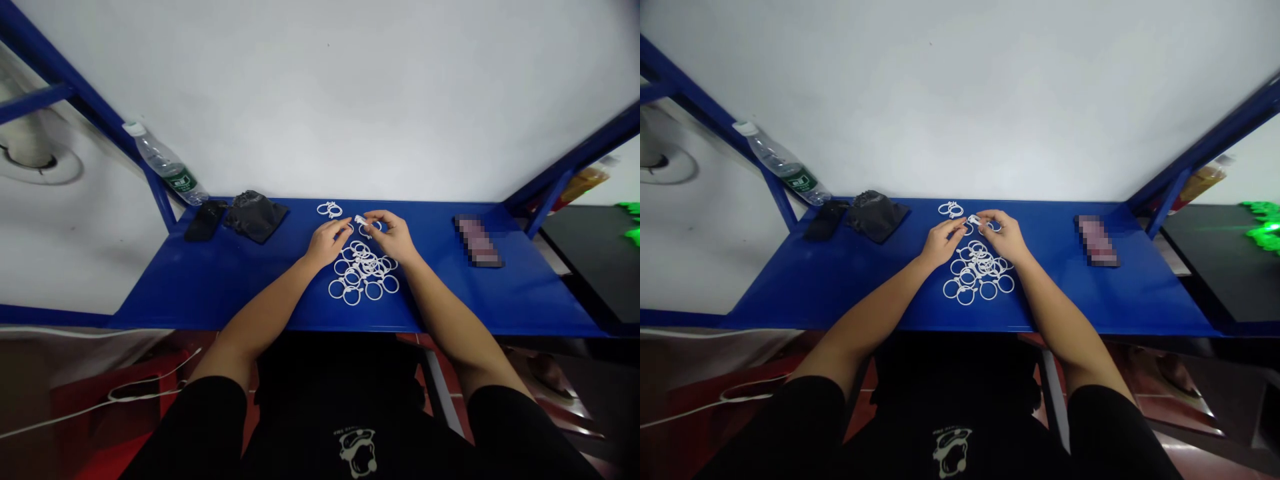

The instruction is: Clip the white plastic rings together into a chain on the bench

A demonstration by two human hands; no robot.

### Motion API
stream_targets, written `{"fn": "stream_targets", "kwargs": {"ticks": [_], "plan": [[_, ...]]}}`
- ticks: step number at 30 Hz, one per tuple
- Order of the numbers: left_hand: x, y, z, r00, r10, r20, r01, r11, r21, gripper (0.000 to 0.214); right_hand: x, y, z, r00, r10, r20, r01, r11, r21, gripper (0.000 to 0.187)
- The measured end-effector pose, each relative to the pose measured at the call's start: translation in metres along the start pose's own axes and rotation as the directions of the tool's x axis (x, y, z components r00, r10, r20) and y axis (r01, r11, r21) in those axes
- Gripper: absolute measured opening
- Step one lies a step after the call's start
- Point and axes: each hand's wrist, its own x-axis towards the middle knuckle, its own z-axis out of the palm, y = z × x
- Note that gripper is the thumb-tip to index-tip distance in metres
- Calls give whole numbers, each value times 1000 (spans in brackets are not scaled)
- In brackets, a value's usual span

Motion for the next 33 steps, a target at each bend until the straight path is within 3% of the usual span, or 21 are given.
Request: {"fn": "stream_targets", "kwargs": {"ticks": [4, 10, 15, 19, 27, 30, 33], "plan": [[0, -1, 0, 997, 69, -31, -67, 996, 58, 21, -2, -9, 7, 989, -105, 106, 112, 991, -67, 33], [-1, 1, 0, 994, 106, -43, -99, 985, 141, 13, -4, -12, 10, 968, -181, 173, 201, 974, -107, 20], [-2, 4, 1, 993, 120, -20, -115, 977, 178, 17, -7, -15, 13, 983, -126, 134, 140, 985, -101, 23], [-2, 8, 0, 998, 51, 33, -57, 981, 186, 20, -9, -15, 17, 993, -27, 113, 40, 993, -114, 28], [3, 16, -4, 993, -25, 116, 2, 981, 193, 23, -8, -20, 17, 994, -15, 109, 36, 981, -192, 28], [3, 17, -6, 990, -48, 136, 23, 983, 181, 21, -4, -20, 9, 984, -21, 175, 55, 980, -193, 25], [3, 14, -7, 988, -69, 137, 46, 986, 162, 23, 0, -19, -1, 944, -84, 319, 144, 975, -170, 24]]}}
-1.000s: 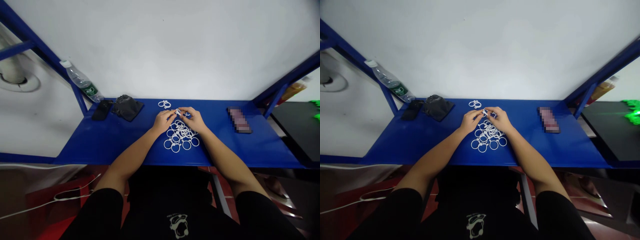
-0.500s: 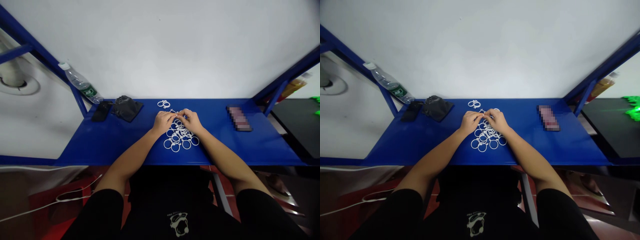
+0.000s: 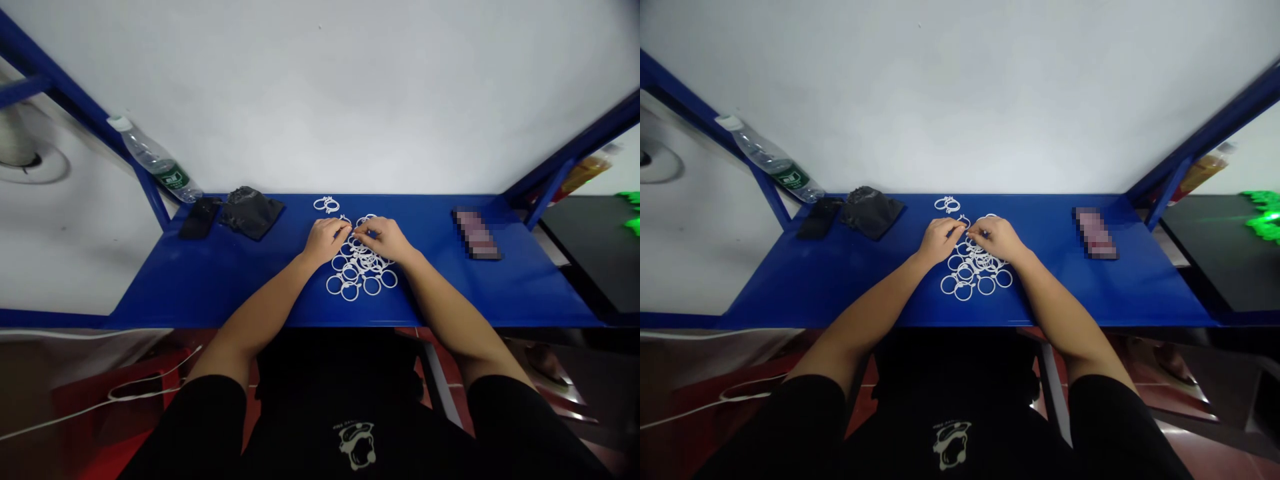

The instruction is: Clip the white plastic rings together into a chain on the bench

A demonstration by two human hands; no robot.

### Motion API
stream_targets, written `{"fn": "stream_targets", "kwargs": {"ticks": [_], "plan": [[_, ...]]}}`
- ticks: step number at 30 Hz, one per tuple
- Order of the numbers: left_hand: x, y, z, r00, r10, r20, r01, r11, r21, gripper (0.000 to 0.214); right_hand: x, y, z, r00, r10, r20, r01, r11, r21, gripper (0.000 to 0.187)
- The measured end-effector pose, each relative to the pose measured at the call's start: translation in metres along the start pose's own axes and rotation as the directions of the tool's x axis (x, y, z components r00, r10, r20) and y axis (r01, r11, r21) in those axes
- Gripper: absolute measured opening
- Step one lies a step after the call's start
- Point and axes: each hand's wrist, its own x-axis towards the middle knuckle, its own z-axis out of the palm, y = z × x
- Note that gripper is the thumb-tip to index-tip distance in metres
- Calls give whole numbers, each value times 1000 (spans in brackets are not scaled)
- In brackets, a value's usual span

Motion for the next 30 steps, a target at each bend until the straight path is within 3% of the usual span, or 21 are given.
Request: {"fn": "stream_targets", "kwargs": {"ticks": [3, 6, 8, 12, 16, 20, 25, 30], "plan": [[1, -4, 0, 998, -37, 43, 39, 999, -28, 23, 0, 8, -10, 1000, -8, 17, 8, 999, -33, 25], [1, -6, 1, 986, -38, 164, 48, 997, -57, 18, -1, 26, -18, 992, 100, -76, -109, 986, -125, 24], [1, -5, 1, 976, -20, 219, 35, 997, -67, 15, -3, 40, -22, 987, 153, -41, -158, 971, -181, 28], [0, -1, 2, 971, 10, 239, 9, 997, -78, 15, -5, 62, -23, 975, 218, 49, -198, 944, -263, 44], [0, -2, 3, 975, 11, 224, 9, 996, -88, 14, -5, 65, -17, 962, 259, 85, -225, 931, -289, 48], [-1, -5, 6, 976, 10, 217, 10, 996, -91, 10, -5, 58, -17, 958, 278, 75, -251, 933, -258, 58], [-1, -7, 8, 975, 4, 221, 15, 996, -83, 8, -4, 50, -20, 959, 275, -65, -282, 934, -220, 65], [-1, -7, 8, 977, -10, 215, 31, 995, -96, 12, -3, 44, -14, 968, 220, -116, -219, 975, 21, 57]]}}
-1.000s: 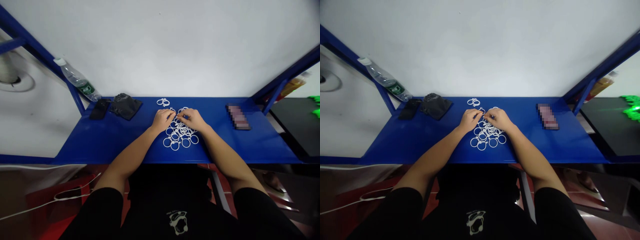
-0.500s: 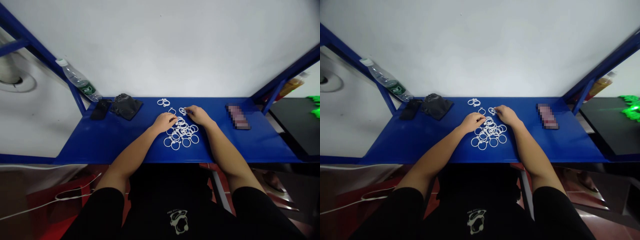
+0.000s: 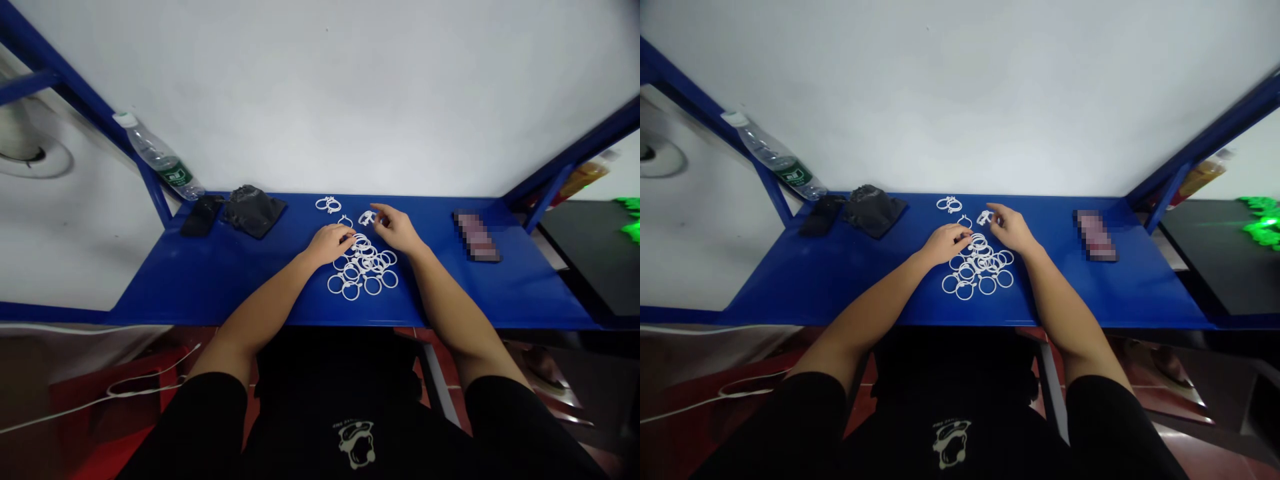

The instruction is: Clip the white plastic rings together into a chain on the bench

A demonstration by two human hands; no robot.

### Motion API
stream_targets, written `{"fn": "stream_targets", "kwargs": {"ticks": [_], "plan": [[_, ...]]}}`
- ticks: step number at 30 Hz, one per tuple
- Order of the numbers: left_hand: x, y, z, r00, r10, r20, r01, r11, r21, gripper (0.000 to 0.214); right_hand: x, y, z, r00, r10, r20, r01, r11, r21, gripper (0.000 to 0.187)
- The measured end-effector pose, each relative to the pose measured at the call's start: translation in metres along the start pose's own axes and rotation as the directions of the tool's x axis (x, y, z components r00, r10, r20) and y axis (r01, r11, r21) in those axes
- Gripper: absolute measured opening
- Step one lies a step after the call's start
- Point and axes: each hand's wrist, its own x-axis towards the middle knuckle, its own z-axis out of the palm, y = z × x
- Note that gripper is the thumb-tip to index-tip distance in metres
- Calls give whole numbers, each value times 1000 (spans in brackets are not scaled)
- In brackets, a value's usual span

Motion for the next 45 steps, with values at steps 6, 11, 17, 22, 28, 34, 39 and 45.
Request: {"fn": "stream_targets", "kwargs": {"ticks": [6, 11, 17, 22, 28, 34, 39, 45], "plan": [[1, 1, 1, 997, -17, -71, 16, 1000, -11, 35, -5, -18, 16, 992, -73, 101, 41, 958, 283, 48], [2, 2, -2, 987, 21, -158, -8, 997, 78, 18, -9, -31, 16, 979, -144, 141, 111, 969, 221, 55], [3, -12, -1, 925, -147, -350, 167, 986, 28, 18, -6, -22, 12, 990, -128, 53, 128, 992, 3, 65], [3, -18, -1, 914, -208, -350, 219, 976, -8, 37, -6, -23, 12, 988, -155, 27, 155, 988, -1, 66], [0, -2, -5, 953, 7, -301, 2, 1000, 29, 31, -10, -31, 17, 964, -253, 75, 246, 965, 91, 65], [1, 0, -2, 936, 120, -332, -79, 988, 135, 16, -10, -30, 21, 946, -318, 61, 315, 948, 48, 38], [0, 0, 0, 929, 180, -324, -140, 979, 146, 18, -11, -34, 22, 960, -278, -18, 278, 961, 5, 25], [-2, 0, 1, 918, 199, -342, -140, 972, 188, 24, -13, -42, 26, 968, -247, -44, 247, 969, -5, 25]]}}
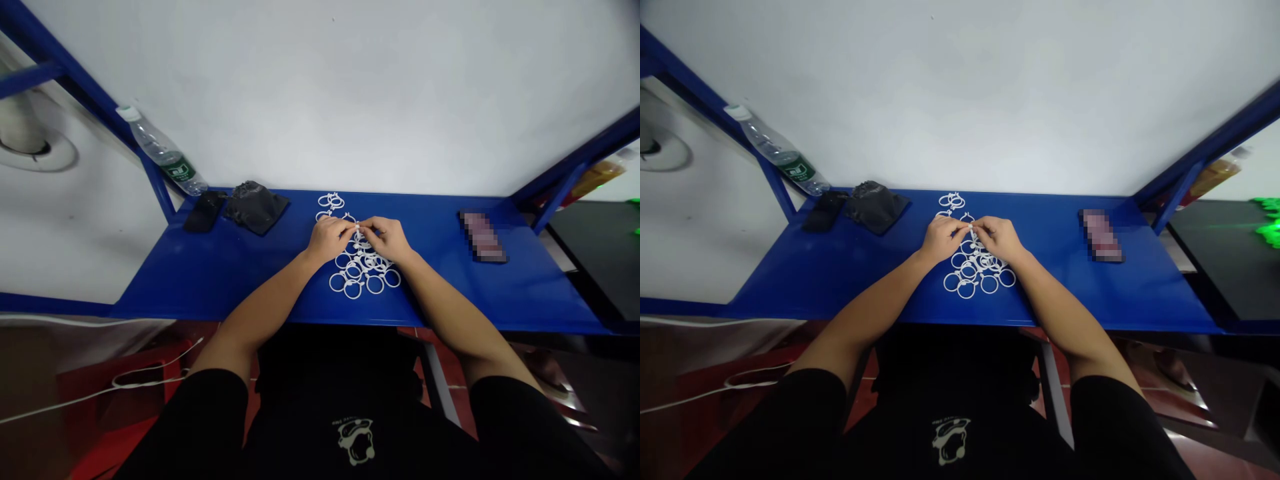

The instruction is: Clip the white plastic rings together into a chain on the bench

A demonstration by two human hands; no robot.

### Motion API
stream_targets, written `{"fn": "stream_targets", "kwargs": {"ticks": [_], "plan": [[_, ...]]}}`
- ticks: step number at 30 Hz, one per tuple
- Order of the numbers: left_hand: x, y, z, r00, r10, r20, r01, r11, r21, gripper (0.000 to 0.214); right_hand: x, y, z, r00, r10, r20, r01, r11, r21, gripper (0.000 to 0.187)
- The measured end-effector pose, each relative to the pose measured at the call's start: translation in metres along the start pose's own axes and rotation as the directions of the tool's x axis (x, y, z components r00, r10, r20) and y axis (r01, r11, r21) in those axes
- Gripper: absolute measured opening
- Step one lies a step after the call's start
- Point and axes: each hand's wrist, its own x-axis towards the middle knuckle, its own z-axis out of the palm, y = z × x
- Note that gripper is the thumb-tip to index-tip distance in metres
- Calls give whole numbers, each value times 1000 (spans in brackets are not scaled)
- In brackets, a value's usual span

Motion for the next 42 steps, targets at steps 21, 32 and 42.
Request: {"fn": "stream_targets", "kwargs": {"ticks": [21, 32, 42], "plan": [[10, 9, -14, 820, -376, 432, 317, 926, 205, 21, 4, 30, -6, 990, 119, 79, -107, 984, -140, 25], [8, 2, -6, 924, -303, 232, 298, 953, 56, 10, 3, 47, 1, 990, 115, 78, -104, 986, -131, 34], [2, 4, 0, 989, -76, 129, 91, 988, -122, 17, 0, 25, 8, 983, 182, 3, -178, 961, 210, 43]]}}
